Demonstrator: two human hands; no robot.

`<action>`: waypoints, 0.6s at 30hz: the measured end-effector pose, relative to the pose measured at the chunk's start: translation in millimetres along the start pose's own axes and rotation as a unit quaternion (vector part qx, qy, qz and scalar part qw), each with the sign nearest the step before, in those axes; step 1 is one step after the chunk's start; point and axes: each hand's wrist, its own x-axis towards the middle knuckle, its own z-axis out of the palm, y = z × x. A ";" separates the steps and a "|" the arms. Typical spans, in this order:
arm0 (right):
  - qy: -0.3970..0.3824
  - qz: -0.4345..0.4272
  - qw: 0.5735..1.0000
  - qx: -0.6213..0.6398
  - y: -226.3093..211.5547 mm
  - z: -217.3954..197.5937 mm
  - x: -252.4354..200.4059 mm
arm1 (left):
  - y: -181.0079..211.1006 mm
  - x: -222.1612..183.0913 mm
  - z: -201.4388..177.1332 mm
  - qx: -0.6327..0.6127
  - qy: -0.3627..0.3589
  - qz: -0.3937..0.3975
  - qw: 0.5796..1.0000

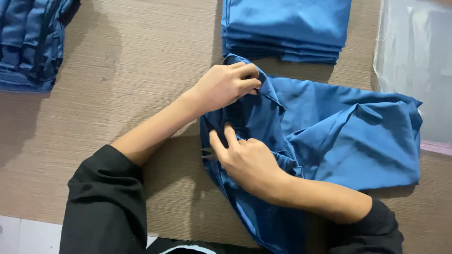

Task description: Trimming loose threads from a blue fabric garment using thread snips at a quality control station.

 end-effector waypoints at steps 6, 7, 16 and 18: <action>0.070 0.042 0.968 0.237 62.4 -10.4 18.3 | -4.2 -4.7 6.8 0.011 0.018 -0.005 1.000; 0.119 0.074 0.956 0.257 78.8 -0.1 22.0 | -5.1 -3.8 6.9 0.026 0.017 -0.003 1.000; -0.070 0.278 0.924 0.253 136.7 -26.6 21.9 | 1.1 6.2 -28.0 -0.196 -0.010 -0.097 0.976; -0.073 0.276 0.928 0.241 135.2 -25.2 20.9 | -1.2 6.3 -25.0 -0.226 -0.004 -0.109 0.968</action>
